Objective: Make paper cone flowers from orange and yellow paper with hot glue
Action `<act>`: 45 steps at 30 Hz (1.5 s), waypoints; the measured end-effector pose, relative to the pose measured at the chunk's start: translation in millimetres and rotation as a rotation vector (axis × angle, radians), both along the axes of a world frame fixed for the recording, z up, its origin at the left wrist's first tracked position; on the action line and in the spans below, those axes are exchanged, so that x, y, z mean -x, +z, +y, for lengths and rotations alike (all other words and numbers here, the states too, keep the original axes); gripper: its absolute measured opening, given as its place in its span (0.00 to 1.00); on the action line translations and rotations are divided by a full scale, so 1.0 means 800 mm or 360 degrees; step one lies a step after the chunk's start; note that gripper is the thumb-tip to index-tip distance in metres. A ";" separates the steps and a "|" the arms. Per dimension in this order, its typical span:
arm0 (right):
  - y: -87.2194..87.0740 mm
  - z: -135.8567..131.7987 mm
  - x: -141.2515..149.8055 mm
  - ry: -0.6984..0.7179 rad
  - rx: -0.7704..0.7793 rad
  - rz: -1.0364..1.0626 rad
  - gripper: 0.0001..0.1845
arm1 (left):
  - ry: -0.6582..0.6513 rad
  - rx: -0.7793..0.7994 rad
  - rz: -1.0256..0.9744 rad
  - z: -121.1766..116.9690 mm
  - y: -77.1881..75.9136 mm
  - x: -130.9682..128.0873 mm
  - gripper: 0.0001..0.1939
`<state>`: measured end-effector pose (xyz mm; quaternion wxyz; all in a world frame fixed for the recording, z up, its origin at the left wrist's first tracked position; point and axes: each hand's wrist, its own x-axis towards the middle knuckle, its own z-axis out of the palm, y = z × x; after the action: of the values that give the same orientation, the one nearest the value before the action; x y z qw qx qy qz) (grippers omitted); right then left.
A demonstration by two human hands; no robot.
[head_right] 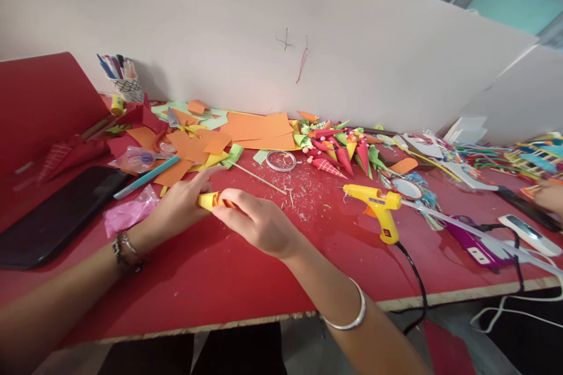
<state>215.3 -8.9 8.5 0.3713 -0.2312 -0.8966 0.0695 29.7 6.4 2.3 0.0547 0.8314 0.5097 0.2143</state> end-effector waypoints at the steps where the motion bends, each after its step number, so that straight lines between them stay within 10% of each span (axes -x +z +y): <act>1: 0.000 -0.001 0.001 -0.0003 0.0013 -0.0006 0.12 | 0.0000 -0.0022 0.0010 0.000 -0.001 0.001 0.25; 12: 0.007 -0.001 -0.003 0.0058 -0.0571 -0.0083 0.14 | -0.0144 -0.0339 -0.0120 0.001 -0.006 0.007 0.17; 26: 0.000 0.006 -0.001 -0.0164 -0.0145 0.0294 0.20 | -0.0150 -0.0223 -0.0092 -0.002 0.004 0.000 0.07; 34: 0.001 0.009 0.003 -0.0347 0.0121 0.0446 0.07 | -0.0110 -0.0259 0.0033 -0.003 0.003 -0.007 0.09; 45: -0.001 0.013 0.004 -0.0257 0.0325 0.0453 0.04 | -0.0131 0.0562 -0.0360 0.002 0.002 -0.009 0.04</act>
<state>212.1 1.5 7.6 0.4733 -0.3266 -0.8019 0.1621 36.7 8.2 3.6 0.2651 0.7996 0.4957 0.2112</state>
